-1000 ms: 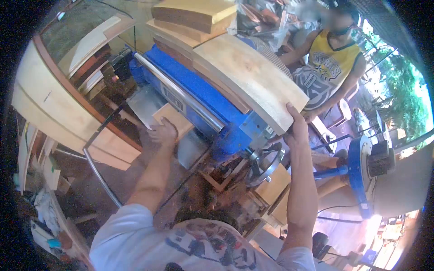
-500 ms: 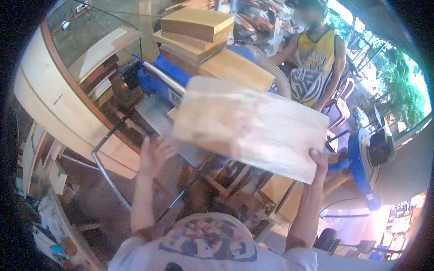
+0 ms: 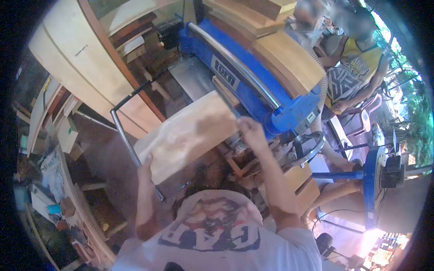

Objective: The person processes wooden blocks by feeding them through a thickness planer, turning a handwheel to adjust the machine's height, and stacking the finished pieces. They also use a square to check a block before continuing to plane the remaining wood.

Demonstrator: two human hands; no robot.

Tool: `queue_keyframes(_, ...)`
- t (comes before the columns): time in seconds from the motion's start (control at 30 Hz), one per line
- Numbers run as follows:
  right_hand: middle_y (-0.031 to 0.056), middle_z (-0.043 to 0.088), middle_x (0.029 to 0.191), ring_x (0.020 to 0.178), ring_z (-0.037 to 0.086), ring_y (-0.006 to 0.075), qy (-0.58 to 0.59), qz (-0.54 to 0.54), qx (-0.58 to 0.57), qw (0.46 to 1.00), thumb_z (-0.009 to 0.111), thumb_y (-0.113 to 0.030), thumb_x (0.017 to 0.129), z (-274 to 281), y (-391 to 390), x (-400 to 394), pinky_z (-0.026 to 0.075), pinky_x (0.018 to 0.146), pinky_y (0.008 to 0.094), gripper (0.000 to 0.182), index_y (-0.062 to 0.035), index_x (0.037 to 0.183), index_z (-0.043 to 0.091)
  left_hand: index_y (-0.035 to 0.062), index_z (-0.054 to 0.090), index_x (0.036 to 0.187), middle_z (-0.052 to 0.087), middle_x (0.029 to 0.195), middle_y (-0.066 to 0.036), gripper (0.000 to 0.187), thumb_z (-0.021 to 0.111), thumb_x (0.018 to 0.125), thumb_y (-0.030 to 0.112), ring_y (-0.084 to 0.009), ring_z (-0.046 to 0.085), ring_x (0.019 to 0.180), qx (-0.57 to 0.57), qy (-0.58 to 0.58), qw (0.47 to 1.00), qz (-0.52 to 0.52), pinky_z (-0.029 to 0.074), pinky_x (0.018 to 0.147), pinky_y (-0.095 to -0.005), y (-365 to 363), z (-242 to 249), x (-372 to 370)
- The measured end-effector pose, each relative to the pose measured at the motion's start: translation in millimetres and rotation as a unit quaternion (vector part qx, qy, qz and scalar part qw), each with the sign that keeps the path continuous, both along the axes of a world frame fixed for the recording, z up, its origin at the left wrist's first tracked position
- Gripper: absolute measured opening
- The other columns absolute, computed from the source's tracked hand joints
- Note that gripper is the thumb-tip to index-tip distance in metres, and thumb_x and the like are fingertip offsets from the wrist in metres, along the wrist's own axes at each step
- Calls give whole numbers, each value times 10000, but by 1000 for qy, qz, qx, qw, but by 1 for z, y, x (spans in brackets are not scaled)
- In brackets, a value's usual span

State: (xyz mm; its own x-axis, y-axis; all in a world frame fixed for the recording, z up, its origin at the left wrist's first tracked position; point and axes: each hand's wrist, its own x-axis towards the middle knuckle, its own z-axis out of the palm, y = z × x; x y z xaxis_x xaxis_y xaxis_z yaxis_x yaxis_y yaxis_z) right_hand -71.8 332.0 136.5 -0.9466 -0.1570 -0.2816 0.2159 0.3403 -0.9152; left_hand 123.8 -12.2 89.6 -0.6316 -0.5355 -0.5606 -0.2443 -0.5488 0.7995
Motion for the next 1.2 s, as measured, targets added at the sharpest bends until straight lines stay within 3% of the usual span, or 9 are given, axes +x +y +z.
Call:
queue_keyframes(0.03, 27, 620, 816, 691, 531, 79, 81, 13, 8, 997, 623, -332, 980, -37, -4, 3, 461, 628, 281, 365, -29, 1175, 684, -57, 537, 1341, 643, 1266, -172, 592, 764, 895, 259, -265, 657, 1117, 3, -4, 1000, 12, 562, 933, -386, -5, -7, -4)
queue_keyframes(0.1, 43, 647, 826, 697, 596, 142, 17, 37, -4, 999, 638, -308, 973, -48, -10, 29, 503, 661, 321, 415, 29, 1215, 642, -59, 530, 1348, 631, 1289, -172, 588, 757, 902, 250, -267, 646, 1138, -10, 8, 1000, 27, 557, 943, -386, -15, -26, -16)
queue_keyframes(0.2, 3, 629, 875, 739, 581, 95, -59, 37, 18, 997, 675, -346, 973, -26, -8, 68, 483, 656, 277, 379, -16, 1160, 669, -57, 509, 1373, 612, 1322, -171, 597, 747, 910, 236, -265, 630, 1164, -36, 47, 998, 23, 542, 957, -384, -21, -61, -42)
queue_keyframes(0.4, 76, 680, 950, 826, 630, 128, 54, -10, 137, 989, 679, -157, 923, -78, 52, 117, 518, 750, 286, 340, 27, 1206, 640, -67, 494, 1387, 601, 1331, -159, 589, 718, 923, 217, -253, 612, 1177, -49, 28, 998, -25, 511, 972, -375, 2, -91, -108)
queue_keyframes(0.53, 184, 679, 974, 895, 699, 292, 118, -1, 126, 985, 743, -127, 822, -54, 65, 137, 550, 760, 373, 404, 12, 1188, 642, -109, 506, 1350, 588, 1344, -147, 537, 675, 922, 168, -248, 610, 1168, -42, -6, 999, -17, 501, 972, -363, 29, -80, -145)
queue_keyframes(0.67, 164, 668, 945, 842, 684, 337, 155, 26, 145, 977, 719, -53, 785, -47, 74, 134, 552, 761, 404, 393, -24, 1170, 645, -125, 494, 1344, 572, 1362, -142, 518, 642, 912, 120, -244, 582, 1206, -2, 42, 999, -2, 452, 1028, -346, 28, -103, -159)
queue_keyframes(0.77, 154, 683, 966, 831, 693, 228, 118, 17, 96, 988, 686, -85, 859, -61, 86, 131, 561, 733, 350, 359, 19, 1200, 644, -106, 469, 1373, 560, 1375, -141, 540, 643, 914, 120, -240, 545, 1257, -38, 57, 998, -1, 399, 1082, -339, 25, -124, -167)
queue_keyframes(0.97, 159, 716, 979, 885, 713, 235, 34, -24, 131, 990, 671, -91, 867, -42, 98, 118, 572, 794, 347, 332, 5, 1185, 654, -61, 435, 1410, 530, 1405, -144, 566, 641, 906, 95, -241, 505, 1299, -105, 119, 987, -23, 361, 1109, -344, 34, -136, -179)
queue_keyframes(1.2, 149, 719, 978, 826, 725, 259, 13, 54, 170, 984, 660, -111, 877, -63, 119, 106, 588, 745, 362, 281, -32, 1146, 686, -83, 449, 1354, 558, 1329, -180, 518, 565, 961, 234, -279, 541, 1205, -229, -14, 973, 32, 378, 1069, -396, 44, -137, -195)
